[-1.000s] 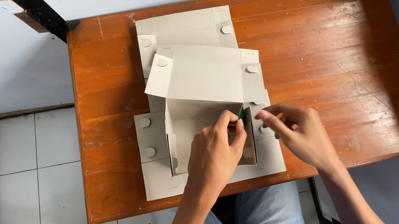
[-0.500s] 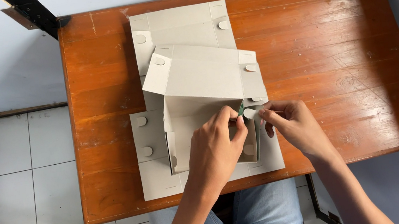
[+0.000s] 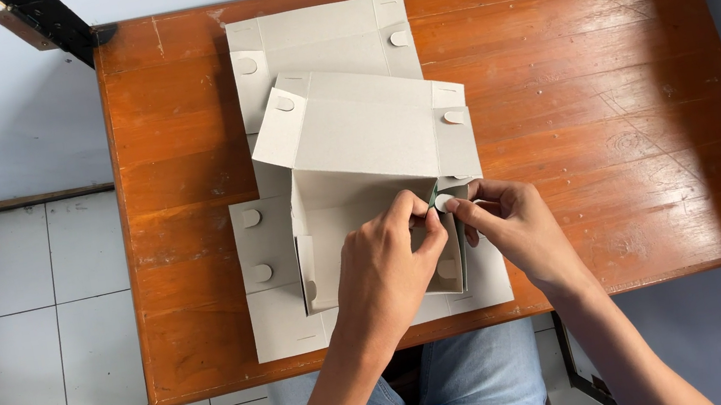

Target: Assembling a cardboard gift box by folding pre-cut flaps and inserting a smaller product box inside.

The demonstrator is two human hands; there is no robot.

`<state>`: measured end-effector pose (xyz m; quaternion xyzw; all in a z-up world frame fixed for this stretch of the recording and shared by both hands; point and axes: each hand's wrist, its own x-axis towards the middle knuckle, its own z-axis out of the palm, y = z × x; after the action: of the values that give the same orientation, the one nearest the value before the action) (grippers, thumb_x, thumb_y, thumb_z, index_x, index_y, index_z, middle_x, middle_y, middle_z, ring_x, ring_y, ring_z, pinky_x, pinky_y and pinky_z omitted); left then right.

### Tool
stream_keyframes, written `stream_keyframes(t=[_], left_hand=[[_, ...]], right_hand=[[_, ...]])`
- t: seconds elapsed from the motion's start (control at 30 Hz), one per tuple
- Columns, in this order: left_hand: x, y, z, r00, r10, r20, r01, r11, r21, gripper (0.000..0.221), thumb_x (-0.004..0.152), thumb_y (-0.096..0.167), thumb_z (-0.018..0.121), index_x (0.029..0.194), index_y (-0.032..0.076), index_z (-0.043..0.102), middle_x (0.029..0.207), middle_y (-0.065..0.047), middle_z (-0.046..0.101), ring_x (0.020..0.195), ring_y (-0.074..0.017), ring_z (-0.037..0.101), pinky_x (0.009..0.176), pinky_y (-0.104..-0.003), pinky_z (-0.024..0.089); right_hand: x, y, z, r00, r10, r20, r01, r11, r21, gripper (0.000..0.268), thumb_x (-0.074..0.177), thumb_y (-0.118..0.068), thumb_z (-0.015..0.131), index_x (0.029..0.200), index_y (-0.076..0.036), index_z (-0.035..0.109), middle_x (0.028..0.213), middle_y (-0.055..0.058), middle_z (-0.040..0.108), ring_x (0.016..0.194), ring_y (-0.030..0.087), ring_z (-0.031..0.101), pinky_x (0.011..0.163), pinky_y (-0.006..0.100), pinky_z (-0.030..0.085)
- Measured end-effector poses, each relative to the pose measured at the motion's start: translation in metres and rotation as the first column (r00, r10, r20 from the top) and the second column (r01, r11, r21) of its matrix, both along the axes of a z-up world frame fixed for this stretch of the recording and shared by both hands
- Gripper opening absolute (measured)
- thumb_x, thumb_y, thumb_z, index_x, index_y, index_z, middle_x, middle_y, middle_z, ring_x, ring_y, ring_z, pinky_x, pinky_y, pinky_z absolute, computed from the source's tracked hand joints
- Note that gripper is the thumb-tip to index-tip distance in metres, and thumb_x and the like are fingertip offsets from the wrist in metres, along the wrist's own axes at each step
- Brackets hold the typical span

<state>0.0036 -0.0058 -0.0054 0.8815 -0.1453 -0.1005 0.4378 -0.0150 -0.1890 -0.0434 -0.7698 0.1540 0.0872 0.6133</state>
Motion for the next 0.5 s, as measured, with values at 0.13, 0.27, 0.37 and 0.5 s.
stream_keyframes(t=[0.13,0.27,0.37,0.5], left_hand=[[0.0,-0.001,-0.007,0.999,-0.002,0.047,0.001,1.0,0.019,0.016,0.1,0.019,0.059,0.088,0.01,0.063,0.08,-0.018,0.078,0.072,-0.034,0.078,0.066,-0.045,0.063],[-0.003,-0.002,-0.01,0.991,-0.018,0.131,0.012,0.999,0.051,0.014,0.1,0.019,0.059,0.09,0.01,0.062,0.079,-0.018,0.077,0.068,-0.0326,0.078,0.062,-0.044,0.063],[-0.005,-0.003,-0.012,0.979,-0.021,0.202,0.011,0.999,0.052,0.01,0.1,0.016,0.06,0.092,0.011,0.062,0.081,-0.018,0.077,0.067,-0.0322,0.077,0.06,-0.043,0.063],[-0.003,-0.005,-0.02,0.949,-0.061,0.309,0.043,0.997,0.066,0.008,0.1,0.012,0.061,0.092,0.011,0.061,0.077,-0.013,0.074,0.052,-0.0241,0.072,0.049,-0.035,0.058]], right_hand=[[0.0,-0.001,-0.004,1.0,0.0,0.02,0.0,1.0,0.006,0.021,0.091,-0.018,0.073,0.078,-0.001,0.073,0.05,0.009,0.055,0.046,0.009,0.038,0.045,0.022,0.025],[-0.001,0.001,-0.002,1.0,-0.006,0.021,0.006,1.0,0.011,0.02,0.09,-0.017,0.074,0.079,0.0,0.073,0.053,0.01,0.055,0.046,0.01,0.042,0.044,0.022,0.027],[-0.001,0.001,-0.002,1.0,-0.012,0.018,0.012,1.0,0.003,0.021,0.09,-0.017,0.074,0.079,0.001,0.073,0.053,0.01,0.055,0.046,0.011,0.044,0.043,0.022,0.028],[0.0,0.002,0.002,1.0,-0.004,0.02,0.004,1.0,0.008,0.02,0.089,-0.015,0.074,0.078,0.001,0.072,0.051,0.009,0.053,0.044,0.01,0.04,0.043,0.022,0.026]])
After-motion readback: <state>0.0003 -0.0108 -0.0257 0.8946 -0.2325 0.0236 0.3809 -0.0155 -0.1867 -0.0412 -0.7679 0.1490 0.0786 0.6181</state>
